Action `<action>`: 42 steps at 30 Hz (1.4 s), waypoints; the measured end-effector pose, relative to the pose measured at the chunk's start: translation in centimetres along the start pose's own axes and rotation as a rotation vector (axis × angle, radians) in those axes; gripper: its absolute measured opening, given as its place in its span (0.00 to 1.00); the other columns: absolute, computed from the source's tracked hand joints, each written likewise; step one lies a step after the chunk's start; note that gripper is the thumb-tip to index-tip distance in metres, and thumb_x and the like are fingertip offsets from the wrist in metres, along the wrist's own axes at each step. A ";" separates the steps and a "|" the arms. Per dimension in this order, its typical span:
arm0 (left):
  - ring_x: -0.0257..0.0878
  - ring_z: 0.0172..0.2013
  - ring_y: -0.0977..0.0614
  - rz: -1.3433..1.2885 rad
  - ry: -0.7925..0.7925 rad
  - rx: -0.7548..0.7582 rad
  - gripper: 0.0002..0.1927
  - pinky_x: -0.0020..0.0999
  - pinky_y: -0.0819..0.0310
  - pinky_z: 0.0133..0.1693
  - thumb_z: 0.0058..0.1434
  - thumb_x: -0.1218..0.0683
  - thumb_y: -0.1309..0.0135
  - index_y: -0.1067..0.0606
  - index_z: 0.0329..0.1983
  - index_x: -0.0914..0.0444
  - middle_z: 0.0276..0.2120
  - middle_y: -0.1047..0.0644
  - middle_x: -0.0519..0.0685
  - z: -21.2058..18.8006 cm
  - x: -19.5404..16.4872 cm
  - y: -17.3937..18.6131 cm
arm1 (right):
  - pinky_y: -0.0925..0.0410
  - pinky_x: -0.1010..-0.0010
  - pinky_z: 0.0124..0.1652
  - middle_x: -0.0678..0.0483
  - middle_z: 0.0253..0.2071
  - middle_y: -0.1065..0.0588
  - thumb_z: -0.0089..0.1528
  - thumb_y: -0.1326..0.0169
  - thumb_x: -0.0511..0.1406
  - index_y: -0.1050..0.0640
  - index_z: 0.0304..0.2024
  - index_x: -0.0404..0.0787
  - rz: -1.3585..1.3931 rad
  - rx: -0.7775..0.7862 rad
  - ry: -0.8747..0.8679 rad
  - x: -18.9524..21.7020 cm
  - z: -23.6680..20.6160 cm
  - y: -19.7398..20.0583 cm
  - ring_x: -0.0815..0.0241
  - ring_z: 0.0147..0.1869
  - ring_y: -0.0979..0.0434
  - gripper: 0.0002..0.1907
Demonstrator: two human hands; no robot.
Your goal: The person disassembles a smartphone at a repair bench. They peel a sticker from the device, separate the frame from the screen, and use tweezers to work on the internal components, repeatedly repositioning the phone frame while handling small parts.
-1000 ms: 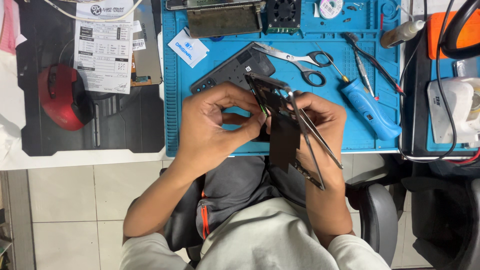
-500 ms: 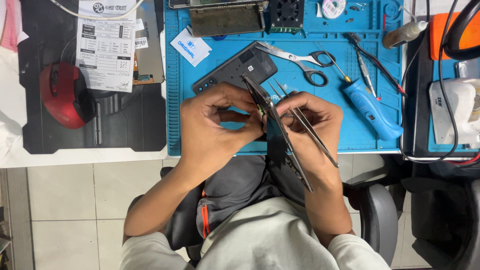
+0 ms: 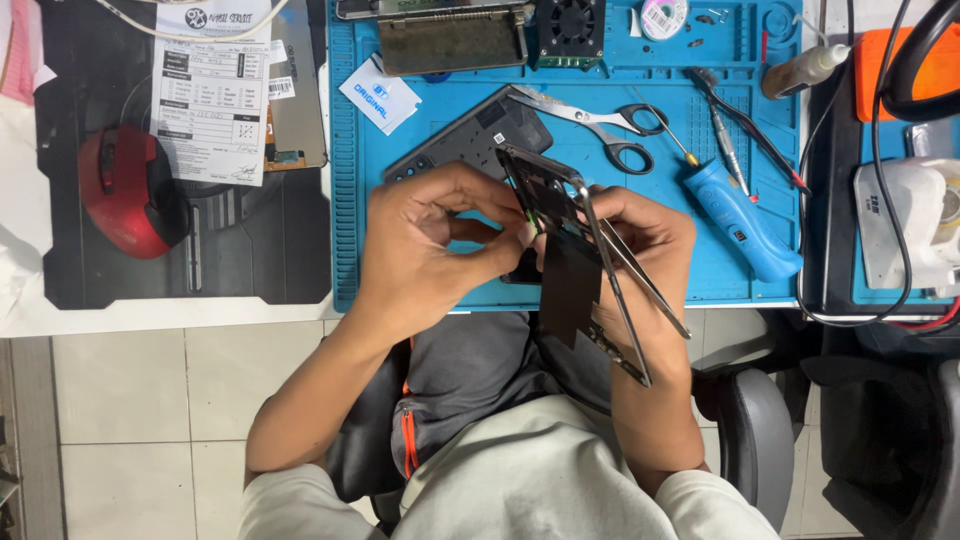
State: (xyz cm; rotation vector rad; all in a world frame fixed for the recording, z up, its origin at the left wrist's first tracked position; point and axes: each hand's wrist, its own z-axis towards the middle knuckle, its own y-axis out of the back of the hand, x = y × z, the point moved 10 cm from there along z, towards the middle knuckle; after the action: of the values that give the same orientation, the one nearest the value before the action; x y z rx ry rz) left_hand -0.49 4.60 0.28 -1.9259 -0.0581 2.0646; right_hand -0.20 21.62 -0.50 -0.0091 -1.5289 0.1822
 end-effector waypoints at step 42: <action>0.35 0.43 0.14 0.022 -0.101 -0.042 0.09 0.31 0.13 0.46 0.64 0.67 0.38 0.21 0.47 0.71 0.41 0.17 0.52 -1.0 -1.1 -0.8 | 0.27 0.74 0.31 0.48 0.33 0.20 0.62 0.39 0.25 0.19 0.44 0.29 0.073 -0.013 -0.049 0.1 -0.6 0.2 0.62 0.31 0.20 0.08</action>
State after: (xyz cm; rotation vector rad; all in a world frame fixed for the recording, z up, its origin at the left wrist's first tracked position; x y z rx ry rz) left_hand 0.68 4.87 1.48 -1.8527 -0.1042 2.1908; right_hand 0.34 21.93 -0.44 -0.0709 -1.5798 0.2323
